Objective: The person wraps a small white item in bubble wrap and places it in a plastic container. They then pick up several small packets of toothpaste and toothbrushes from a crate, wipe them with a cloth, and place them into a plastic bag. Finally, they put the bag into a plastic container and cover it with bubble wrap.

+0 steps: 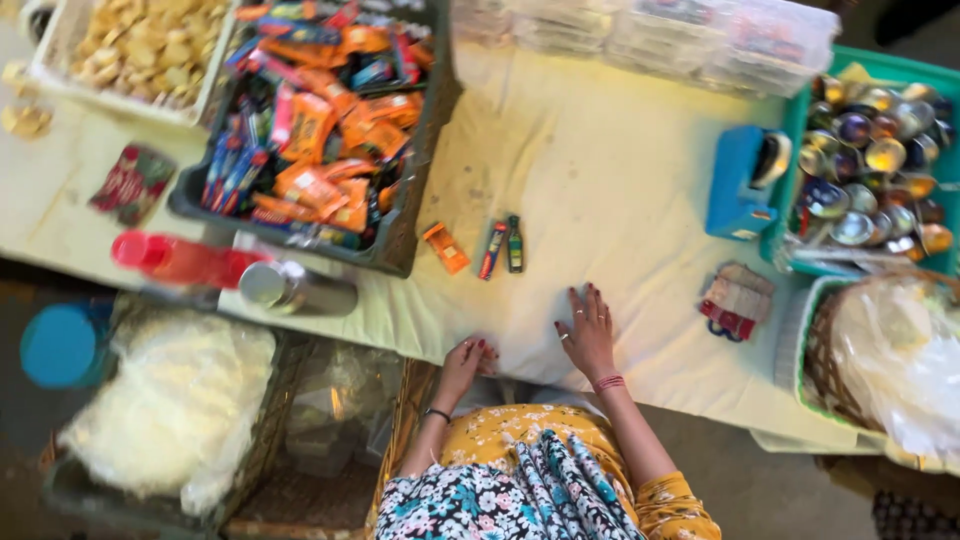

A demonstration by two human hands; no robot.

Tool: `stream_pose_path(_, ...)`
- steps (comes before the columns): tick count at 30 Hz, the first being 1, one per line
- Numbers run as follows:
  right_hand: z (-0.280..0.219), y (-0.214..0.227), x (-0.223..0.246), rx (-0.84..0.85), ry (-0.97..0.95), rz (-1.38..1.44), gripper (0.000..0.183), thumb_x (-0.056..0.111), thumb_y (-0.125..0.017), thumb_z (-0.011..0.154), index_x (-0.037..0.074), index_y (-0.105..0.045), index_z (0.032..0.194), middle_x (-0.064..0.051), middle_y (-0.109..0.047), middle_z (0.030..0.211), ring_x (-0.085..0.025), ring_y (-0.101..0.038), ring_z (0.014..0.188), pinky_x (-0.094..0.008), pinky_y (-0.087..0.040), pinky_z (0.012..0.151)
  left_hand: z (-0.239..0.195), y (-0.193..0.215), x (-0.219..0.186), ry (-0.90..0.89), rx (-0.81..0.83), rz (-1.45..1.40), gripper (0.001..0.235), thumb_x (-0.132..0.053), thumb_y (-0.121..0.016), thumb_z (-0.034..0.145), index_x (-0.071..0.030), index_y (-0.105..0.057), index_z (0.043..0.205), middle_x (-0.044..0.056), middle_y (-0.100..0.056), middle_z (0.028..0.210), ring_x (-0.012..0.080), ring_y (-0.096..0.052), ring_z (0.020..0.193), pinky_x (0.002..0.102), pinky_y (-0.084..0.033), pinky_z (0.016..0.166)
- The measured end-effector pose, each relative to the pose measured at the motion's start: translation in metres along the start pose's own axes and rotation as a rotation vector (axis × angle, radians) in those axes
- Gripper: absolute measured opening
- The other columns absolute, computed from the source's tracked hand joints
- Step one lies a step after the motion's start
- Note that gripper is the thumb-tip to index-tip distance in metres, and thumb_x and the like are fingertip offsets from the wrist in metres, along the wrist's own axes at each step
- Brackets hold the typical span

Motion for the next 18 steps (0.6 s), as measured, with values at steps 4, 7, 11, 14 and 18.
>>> stream_pose_path(4,-0.015,0.016,-0.024,-0.038,0.013,0.1,0.069,0.024,-0.073,0.082,0.01,-0.05,0.146,-0.023,-0.037,0.158,-0.039,-0.034,0.147,-0.052,-0.029,0.118,-0.012,-0.018,-0.043,0.197,-0.015,0.235,0.032,-0.032,-0.053,0.105,-0.003,-0.065,0.107,0.005,-0.072,0.093,0.0134,-0.064,0.06,0.028,-0.053,0.057)
stream_pose_path(7,-0.022,0.04,-0.06,-0.014,-0.054,0.378,0.029,0.019,-0.074,0.09,0.013,-0.073,0.119,-0.019,-0.062,0.137,-0.037,-0.058,0.128,-0.045,-0.048,0.107,0.009,-0.041,-0.052,0.109,0.064,0.544,0.029,-0.028,-0.059,0.101,-0.004,-0.067,0.114,0.009,-0.077,0.092,0.017,-0.065,0.066,0.031,-0.054,0.063)
stream_pose_path(11,-0.053,0.138,-0.098,-0.464,-0.149,0.393,0.008,0.007,-0.068,0.096,0.006,-0.069,0.104,-0.013,-0.075,0.112,-0.033,-0.071,0.105,-0.041,-0.056,0.093,0.038,-0.138,-0.081,-0.136,0.249,0.654,0.027,-0.027,-0.062,0.101,-0.003,-0.066,0.114,0.011,-0.077,0.098,0.0176,-0.075,0.085,0.031,-0.059,0.072)
stream_pose_path(14,-0.088,0.218,-0.137,-0.764,-0.23,0.311,0.015,-0.001,-0.065,0.096,0.004,-0.069,0.109,-0.012,-0.073,0.107,-0.03,-0.07,0.1,-0.04,-0.055,0.091,0.051,-0.252,-0.121,-0.286,0.418,0.789,0.025,-0.026,-0.063,0.1,-0.004,-0.068,0.111,0.014,-0.076,0.098,0.0216,-0.075,0.082,0.034,-0.058,0.071)
stream_pose_path(18,-0.141,0.294,-0.209,-0.983,-0.427,0.186,0.017,-0.002,-0.066,0.1,0.002,-0.072,0.115,-0.014,-0.071,0.111,-0.026,-0.069,0.102,-0.038,-0.055,0.094,0.046,-0.401,-0.148,-0.253,0.565,0.817,0.022,-0.024,-0.065,0.1,-0.005,-0.07,0.11,0.016,-0.073,0.09,0.0268,-0.069,0.07,0.039,-0.053,0.066)
Point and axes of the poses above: each hand's wrist, its own z-axis towards the middle knuckle, its own y-axis out of the back of the hand, x = y × z, the point moved 2 cm from there along z, towards the middle knuckle
